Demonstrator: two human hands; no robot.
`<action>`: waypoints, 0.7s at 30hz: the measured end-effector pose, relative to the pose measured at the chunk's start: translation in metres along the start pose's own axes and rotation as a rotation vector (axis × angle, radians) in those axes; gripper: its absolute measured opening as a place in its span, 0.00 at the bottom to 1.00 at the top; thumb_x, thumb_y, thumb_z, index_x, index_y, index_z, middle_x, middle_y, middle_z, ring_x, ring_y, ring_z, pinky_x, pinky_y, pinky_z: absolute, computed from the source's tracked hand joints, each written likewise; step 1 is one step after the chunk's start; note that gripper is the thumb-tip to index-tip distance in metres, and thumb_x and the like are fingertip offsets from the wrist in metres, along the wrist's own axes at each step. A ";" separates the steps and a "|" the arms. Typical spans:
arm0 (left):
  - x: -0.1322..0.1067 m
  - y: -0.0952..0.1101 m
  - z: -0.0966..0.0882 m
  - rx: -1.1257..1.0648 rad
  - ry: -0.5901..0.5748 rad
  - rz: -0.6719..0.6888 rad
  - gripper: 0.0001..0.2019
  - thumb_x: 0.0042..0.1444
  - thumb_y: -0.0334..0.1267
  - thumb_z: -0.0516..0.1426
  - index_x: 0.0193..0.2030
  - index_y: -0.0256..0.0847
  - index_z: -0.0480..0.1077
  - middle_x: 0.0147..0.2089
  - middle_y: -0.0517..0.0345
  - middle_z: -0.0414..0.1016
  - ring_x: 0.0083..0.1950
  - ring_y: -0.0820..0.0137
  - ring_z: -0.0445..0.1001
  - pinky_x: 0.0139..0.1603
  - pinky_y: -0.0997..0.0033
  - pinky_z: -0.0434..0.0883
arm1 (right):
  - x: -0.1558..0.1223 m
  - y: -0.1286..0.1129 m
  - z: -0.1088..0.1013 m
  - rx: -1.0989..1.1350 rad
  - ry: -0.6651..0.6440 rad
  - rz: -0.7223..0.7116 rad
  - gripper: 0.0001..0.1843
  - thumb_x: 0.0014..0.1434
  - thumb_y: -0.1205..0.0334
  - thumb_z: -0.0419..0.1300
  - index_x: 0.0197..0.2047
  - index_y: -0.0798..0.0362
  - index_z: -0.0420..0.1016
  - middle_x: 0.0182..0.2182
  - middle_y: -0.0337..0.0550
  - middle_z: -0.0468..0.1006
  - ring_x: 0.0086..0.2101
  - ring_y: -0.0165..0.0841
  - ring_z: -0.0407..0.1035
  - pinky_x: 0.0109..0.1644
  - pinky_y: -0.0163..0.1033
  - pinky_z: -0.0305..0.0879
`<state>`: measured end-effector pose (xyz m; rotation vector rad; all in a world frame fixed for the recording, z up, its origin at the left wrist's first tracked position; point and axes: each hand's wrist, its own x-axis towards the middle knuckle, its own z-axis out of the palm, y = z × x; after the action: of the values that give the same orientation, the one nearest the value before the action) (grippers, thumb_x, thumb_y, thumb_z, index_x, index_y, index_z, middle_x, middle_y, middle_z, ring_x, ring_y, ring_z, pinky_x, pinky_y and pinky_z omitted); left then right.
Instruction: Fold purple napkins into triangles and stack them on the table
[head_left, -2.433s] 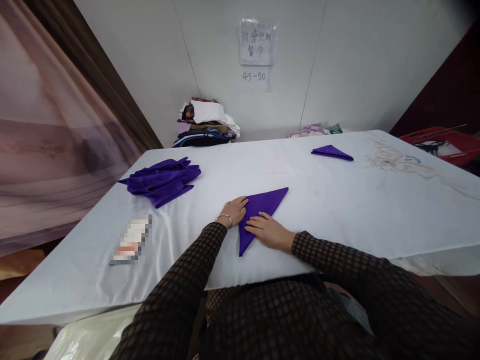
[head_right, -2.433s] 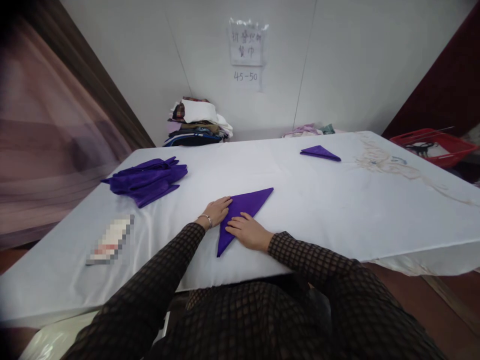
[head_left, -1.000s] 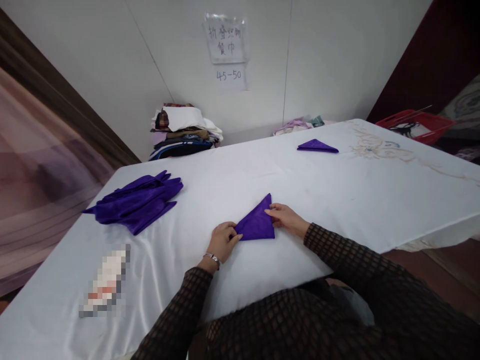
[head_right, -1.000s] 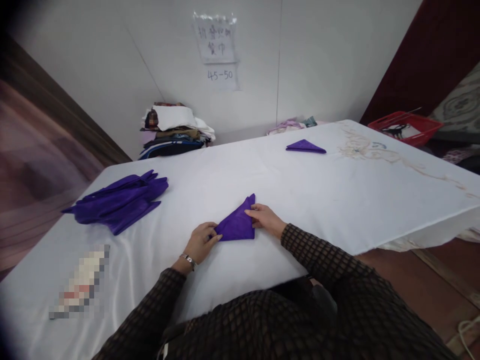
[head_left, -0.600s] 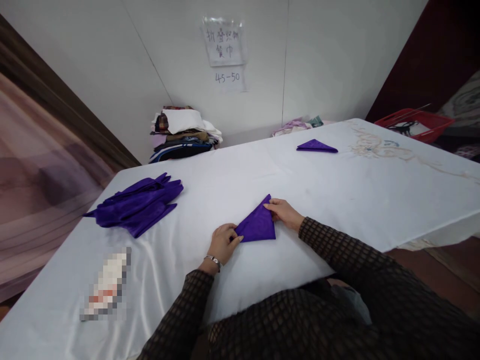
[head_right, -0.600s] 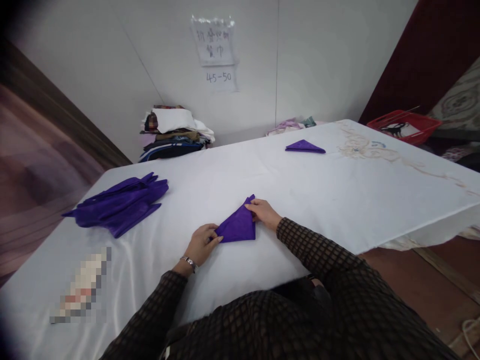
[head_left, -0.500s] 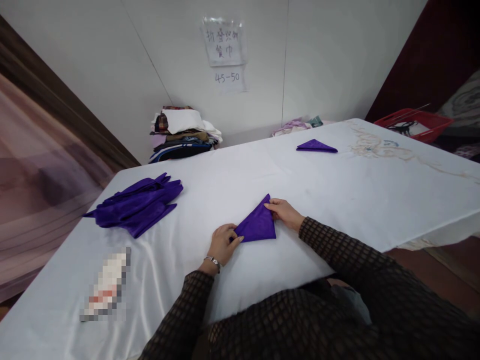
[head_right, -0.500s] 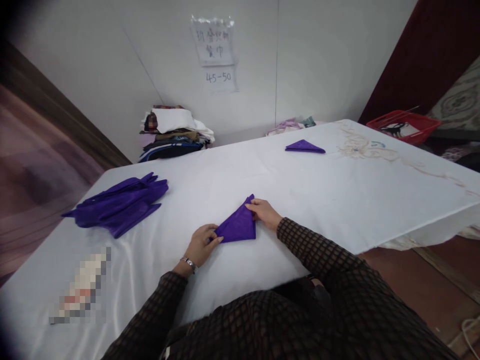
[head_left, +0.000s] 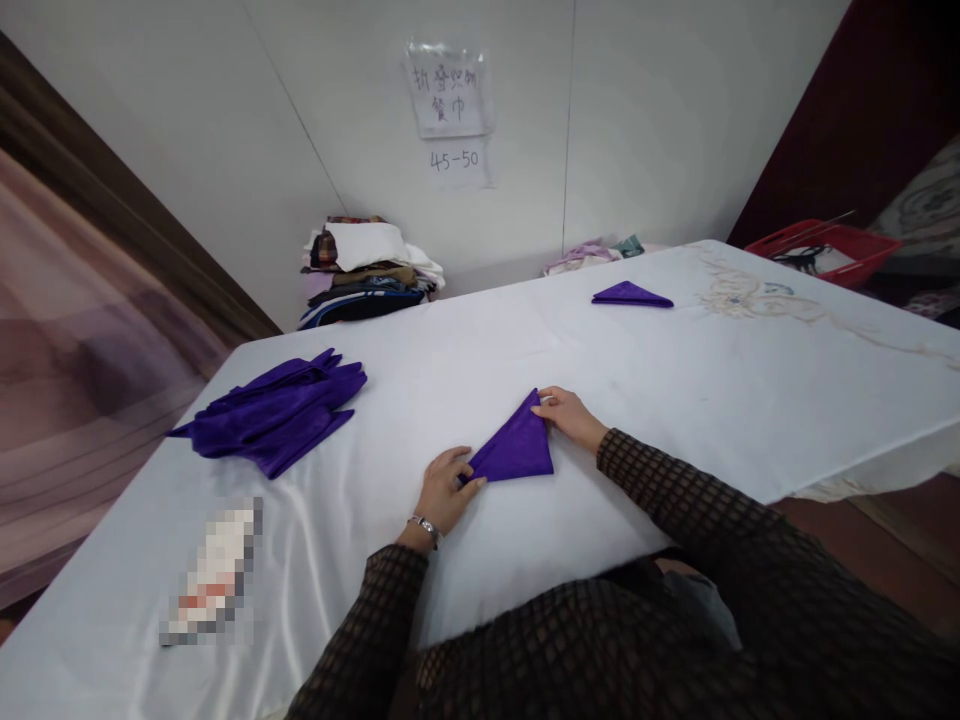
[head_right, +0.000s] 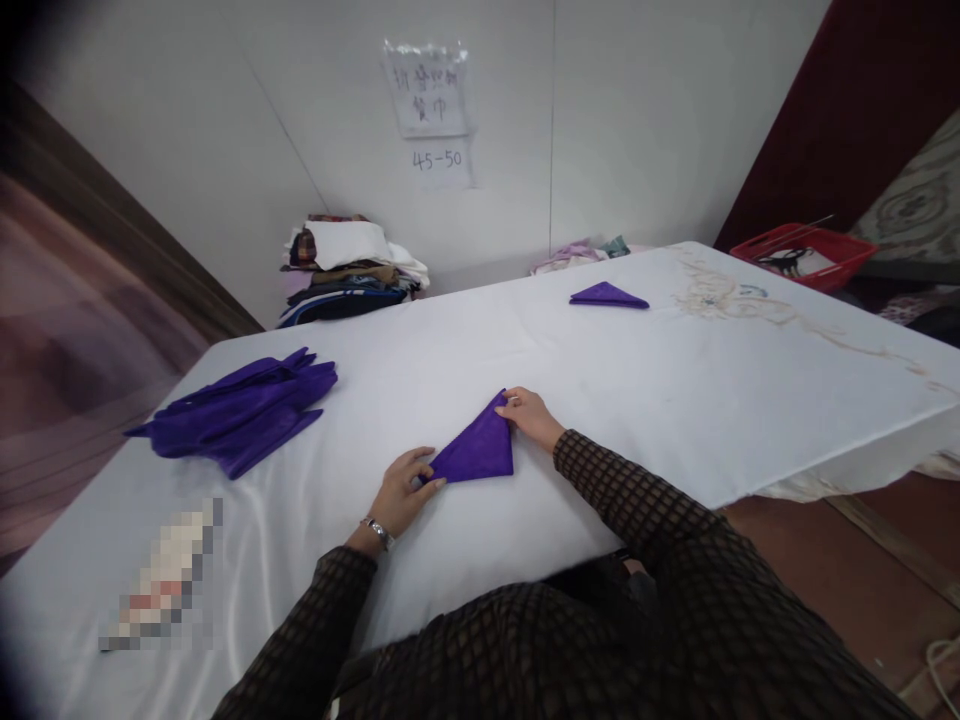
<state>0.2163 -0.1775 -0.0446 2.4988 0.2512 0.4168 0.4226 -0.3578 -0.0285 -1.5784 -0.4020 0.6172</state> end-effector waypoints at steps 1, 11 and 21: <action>0.000 0.000 0.000 0.000 0.005 -0.004 0.06 0.51 0.40 0.60 0.27 0.42 0.69 0.52 0.52 0.72 0.53 0.60 0.69 0.55 0.52 0.65 | 0.002 0.001 -0.001 -0.020 0.010 -0.021 0.18 0.43 0.57 0.64 0.39 0.52 0.69 0.19 0.29 0.67 0.20 0.27 0.60 0.25 0.34 0.55; 0.001 0.000 0.001 0.021 0.024 -0.002 0.07 0.53 0.40 0.58 0.26 0.42 0.69 0.49 0.53 0.73 0.52 0.61 0.70 0.54 0.52 0.65 | 0.019 0.008 0.004 -0.203 0.092 -0.135 0.14 0.48 0.58 0.60 0.39 0.51 0.67 0.24 0.33 0.72 0.27 0.31 0.66 0.32 0.36 0.60; 0.000 0.002 0.001 0.070 0.071 -0.025 0.08 0.53 0.40 0.58 0.26 0.42 0.68 0.50 0.52 0.72 0.51 0.60 0.69 0.53 0.53 0.66 | 0.025 0.011 0.005 -0.388 0.132 -0.215 0.11 0.51 0.61 0.57 0.40 0.49 0.68 0.24 0.33 0.72 0.28 0.32 0.66 0.34 0.37 0.60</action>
<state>0.2167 -0.1795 -0.0445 2.5492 0.3296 0.4945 0.4375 -0.3402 -0.0436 -1.8997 -0.6097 0.2763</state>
